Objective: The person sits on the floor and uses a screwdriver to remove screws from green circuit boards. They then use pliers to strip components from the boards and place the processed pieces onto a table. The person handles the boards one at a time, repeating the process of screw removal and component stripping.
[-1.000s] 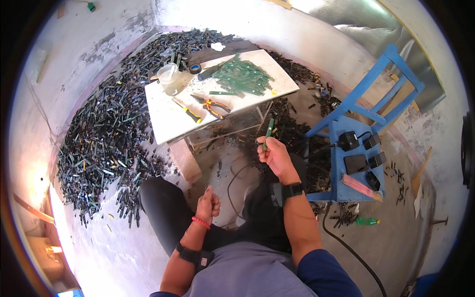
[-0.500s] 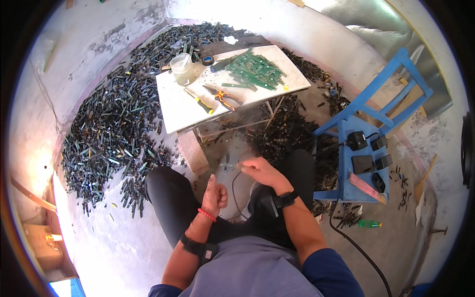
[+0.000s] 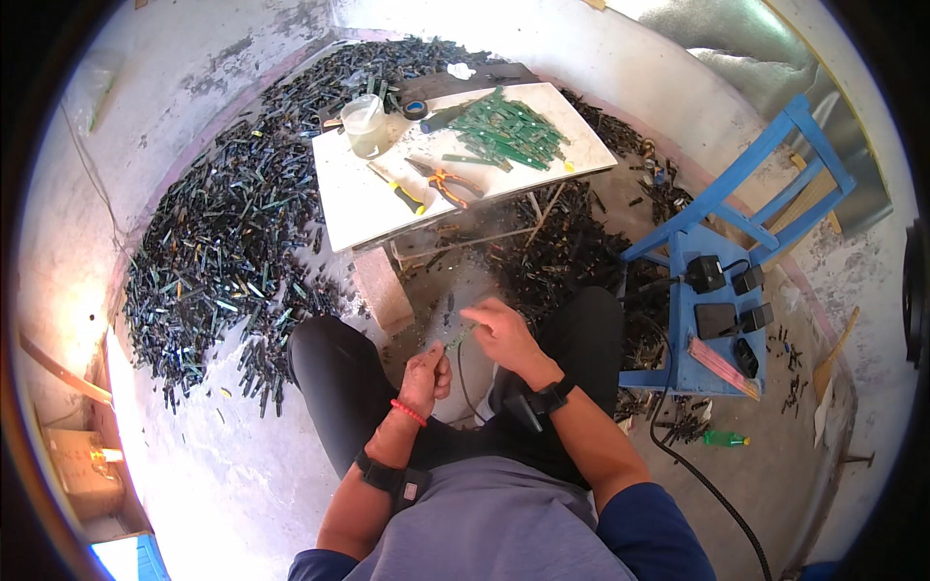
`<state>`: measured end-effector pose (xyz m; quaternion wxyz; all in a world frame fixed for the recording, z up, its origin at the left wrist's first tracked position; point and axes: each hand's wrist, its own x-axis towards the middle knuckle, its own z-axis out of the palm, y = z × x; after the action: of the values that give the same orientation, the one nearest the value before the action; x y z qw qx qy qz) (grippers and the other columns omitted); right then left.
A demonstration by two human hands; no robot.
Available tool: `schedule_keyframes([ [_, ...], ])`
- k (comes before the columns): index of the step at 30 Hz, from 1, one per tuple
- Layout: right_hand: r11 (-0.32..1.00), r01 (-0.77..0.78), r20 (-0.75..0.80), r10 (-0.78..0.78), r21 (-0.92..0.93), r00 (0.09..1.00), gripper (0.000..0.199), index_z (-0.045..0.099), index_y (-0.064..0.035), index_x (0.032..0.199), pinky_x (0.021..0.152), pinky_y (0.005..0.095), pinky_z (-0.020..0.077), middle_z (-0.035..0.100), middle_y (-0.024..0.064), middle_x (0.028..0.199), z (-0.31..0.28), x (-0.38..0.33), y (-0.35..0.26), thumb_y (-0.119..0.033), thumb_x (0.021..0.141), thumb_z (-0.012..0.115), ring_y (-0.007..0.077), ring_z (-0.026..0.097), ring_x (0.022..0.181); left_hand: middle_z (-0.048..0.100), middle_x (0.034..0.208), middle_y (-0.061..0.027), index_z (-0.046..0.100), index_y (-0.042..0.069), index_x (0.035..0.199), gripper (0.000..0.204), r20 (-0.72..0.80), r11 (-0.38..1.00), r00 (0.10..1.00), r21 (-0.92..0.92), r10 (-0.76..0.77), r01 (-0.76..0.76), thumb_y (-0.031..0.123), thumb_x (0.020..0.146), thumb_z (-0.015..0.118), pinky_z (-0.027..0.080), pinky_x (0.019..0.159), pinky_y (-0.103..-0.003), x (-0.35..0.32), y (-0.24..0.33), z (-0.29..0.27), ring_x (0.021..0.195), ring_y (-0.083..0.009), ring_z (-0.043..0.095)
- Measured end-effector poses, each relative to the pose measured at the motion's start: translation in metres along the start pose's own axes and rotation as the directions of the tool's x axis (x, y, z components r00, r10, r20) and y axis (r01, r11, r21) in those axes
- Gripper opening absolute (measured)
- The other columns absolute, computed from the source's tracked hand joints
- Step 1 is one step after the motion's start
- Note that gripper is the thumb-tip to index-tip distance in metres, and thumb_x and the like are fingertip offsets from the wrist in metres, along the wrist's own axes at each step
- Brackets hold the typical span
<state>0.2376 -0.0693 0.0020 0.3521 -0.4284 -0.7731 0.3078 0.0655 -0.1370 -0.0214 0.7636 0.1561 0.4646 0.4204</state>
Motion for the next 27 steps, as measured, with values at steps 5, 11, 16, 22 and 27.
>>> schedule_keyframes([
  [5, 0.952, -0.183, -0.082, 0.208, 0.245, 0.975, 0.033, 0.058, -0.003, 0.109, 0.061, 0.0295, 0.0455, 0.059, 0.0118, 0.086, 0.005, 0.005, -0.011, 0.003, 0.078, 0.049, 0.019, 0.057, 0.066, 0.037, 0.051, -0.0007, 0.041, 0.011, 0.064, 0.043, -0.038, 0.997, 0.996, 0.024, 0.08, -0.079, 0.043, 0.091, 0.047, 0.023, 0.037, -0.023, -0.001, -0.001, -0.001, 0.039, -0.0089, 0.029],
  [11, 0.844, -0.305, -0.017, 0.348, 0.441, 0.938, 0.022, 0.059, -0.001, 0.105, 0.057, 0.0234, 0.0464, 0.061, 0.006, 0.079, 0.019, 0.012, 0.007, -0.001, 0.085, 0.049, 0.0095, 0.055, 0.062, 0.037, 0.053, 0.0007, 0.042, 0.01, 0.065, 0.043, -0.066, 0.987, 0.984, -0.005, 0.163, -0.163, 0.044, 0.09, 0.049, 0.023, 0.037, -0.022, -0.007, 0.0, -0.005, 0.041, -0.0077, 0.03],
  [16, 0.743, -0.384, 0.056, 0.425, 0.549, 0.903, 0.018, 0.06, 0.0002, 0.101, 0.053, 0.0217, 0.0452, 0.061, 0.0055, 0.076, 0.02, 0.018, -0.016, -0.006, 0.089, 0.048, 0.0093, 0.055, 0.06, 0.036, 0.053, -0.0002, 0.041, 0.011, 0.067, 0.043, -0.085, 0.978, 0.975, -0.003, 0.206, -0.207, 0.047, 0.09, 0.048, 0.022, 0.036, -0.023, -0.011, 0.0, -0.012, 0.039, -0.0087, 0.028],
  [22, 0.783, -0.269, -0.079, 0.374, 0.56, 0.924, 0.018, 0.06, 0.0007, 0.098, 0.049, 0.0201, 0.0442, 0.061, 0.0045, 0.075, 0.003, 0.054, -0.029, -0.01, 0.087, 0.051, 0.0075, 0.054, 0.057, 0.036, 0.053, -0.0002, 0.041, 0.011, 0.068, 0.044, -0.106, 0.963, 0.958, -0.024, 0.265, -0.269, 0.049, 0.089, 0.049, 0.021, 0.036, -0.023, -0.018, 0.005, -0.012, 0.038, -0.0086, 0.028],
  [27, 0.867, -0.184, -0.137, 0.275, 0.463, 0.952, 0.02, 0.06, 0.0014, 0.097, 0.049, 0.0189, 0.0422, 0.059, 0.002, 0.07, -0.022, 0.12, -0.064, -0.015, 0.085, 0.057, 0.0055, 0.051, 0.055, 0.036, 0.053, -0.0001, 0.041, 0.011, 0.067, 0.046, -0.12, 0.961, 0.957, -0.047, 0.265, -0.272, 0.051, 0.088, 0.049, 0.022, 0.036, -0.023, -0.015, 0.002, -0.011, 0.039, -0.009, 0.029],
])
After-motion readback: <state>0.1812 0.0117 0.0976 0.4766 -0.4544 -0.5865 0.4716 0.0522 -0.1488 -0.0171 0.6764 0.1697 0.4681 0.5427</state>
